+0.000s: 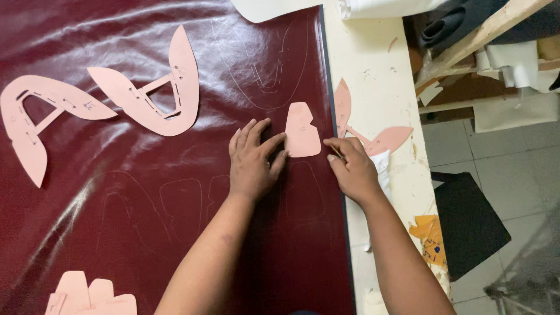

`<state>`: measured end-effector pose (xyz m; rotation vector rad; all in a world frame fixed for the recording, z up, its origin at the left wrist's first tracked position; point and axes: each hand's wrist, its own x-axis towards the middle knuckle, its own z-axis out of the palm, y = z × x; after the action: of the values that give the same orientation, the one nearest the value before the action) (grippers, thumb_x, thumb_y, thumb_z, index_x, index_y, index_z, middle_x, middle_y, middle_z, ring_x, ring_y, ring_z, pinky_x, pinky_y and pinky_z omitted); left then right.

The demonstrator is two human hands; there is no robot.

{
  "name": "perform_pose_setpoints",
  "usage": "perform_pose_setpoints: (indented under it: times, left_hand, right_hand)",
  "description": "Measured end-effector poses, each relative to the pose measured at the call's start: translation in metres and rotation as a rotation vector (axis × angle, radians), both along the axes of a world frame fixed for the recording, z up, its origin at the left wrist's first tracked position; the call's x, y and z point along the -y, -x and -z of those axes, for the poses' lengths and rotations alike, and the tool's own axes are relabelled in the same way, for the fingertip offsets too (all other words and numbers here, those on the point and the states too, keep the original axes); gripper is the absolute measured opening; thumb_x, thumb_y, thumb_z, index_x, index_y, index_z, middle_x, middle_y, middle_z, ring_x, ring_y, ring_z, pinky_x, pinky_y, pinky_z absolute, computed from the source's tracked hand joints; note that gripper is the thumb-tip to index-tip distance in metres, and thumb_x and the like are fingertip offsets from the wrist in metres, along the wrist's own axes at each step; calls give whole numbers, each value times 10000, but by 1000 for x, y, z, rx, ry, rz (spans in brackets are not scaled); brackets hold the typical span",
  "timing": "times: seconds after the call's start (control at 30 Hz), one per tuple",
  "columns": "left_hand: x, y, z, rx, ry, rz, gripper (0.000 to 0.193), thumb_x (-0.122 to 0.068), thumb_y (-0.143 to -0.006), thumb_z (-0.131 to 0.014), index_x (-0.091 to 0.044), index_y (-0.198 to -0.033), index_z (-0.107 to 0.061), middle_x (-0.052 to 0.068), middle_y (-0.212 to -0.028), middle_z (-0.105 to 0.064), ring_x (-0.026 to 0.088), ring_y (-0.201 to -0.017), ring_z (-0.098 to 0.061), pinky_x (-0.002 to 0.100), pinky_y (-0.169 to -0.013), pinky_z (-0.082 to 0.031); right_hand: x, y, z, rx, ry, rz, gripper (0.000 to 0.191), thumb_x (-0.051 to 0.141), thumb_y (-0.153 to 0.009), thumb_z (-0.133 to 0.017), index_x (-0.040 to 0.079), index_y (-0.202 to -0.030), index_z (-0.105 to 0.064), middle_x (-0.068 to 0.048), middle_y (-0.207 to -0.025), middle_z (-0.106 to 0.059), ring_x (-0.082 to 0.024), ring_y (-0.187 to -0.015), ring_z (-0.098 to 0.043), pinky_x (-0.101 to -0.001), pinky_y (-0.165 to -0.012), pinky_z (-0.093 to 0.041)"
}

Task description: The person places pink paper templates onto a large maroon sheet and uses a small pencil-like tool to trace their outlines. The person repeats this process with several templates, moving each one to a new spot after tracing.

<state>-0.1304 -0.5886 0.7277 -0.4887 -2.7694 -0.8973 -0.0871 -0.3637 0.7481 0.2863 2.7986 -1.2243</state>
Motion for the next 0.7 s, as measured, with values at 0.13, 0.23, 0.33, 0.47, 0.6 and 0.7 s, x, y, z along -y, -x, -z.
perform_pose_setpoints:
  times: [0.13,0.23,0.33,0.47,0.6,0.7]
  left_hand:
    - [0,0,0,8,0,-1,344,-348,-881,-754,-244,-1209,-747,66,-1479,-533,301,-1458,-383,516,-1229,-213]
    - [1,-1,-1,7,-1,-3,344,-342,-886,-750,-241,-1215,-748,58,-1482,-536,295,-1463,-384,511,-1237,-214]
    - [1,-1,-1,17,-1,6,344,-345,-889,-748,-240,-1216,-746,67,-1486,-528,302,-1463,-377,516,-1232,-209]
    - [1,0,-1,12,5,9,349,-341,-885,-748,-240,-1219,-745,66,-1484,-527,300,-1459,-378,515,-1230,-212]
    - [1,0,0,3,9,7,348,-337,-886,-749,-239,-1220,-744,66,-1482,-526,304,-1457,-380,517,-1229,-213]
    - [2,0,1,-5,2,6,355,-338,-881,-748,-240,-1223,-743,62,-1482,-529,303,-1455,-387,514,-1230,-218]
  right_hand:
    - [2,-1,1,-6,-83,-38,329,164,-936,-617,226,-1240,-728,-20,-1146,-602,-180,-1066,-628,-330,-939,-502]
    - [2,-2,3,-7,-88,-41,332,168,-937,-617,234,-1238,-741,-15,-1115,-592,-167,-1020,-625,-323,-910,-508]
    - [1,-2,4,-25,-81,-51,331,167,-937,-623,230,-1238,-744,-13,-1108,-588,-163,-1003,-621,-319,-892,-511]
    - [0,-2,6,-44,-77,-59,335,155,-933,-631,216,-1244,-740,-17,-1108,-587,-163,-1001,-618,-315,-892,-508]
    - [0,-1,7,-47,-85,-64,338,150,-931,-633,214,-1245,-740,-19,-1108,-590,-164,-1006,-618,-317,-892,-509]
    - [1,-2,6,-44,-70,-65,342,154,-933,-626,211,-1250,-740,-21,-1112,-592,-167,-1008,-621,-318,-894,-513]
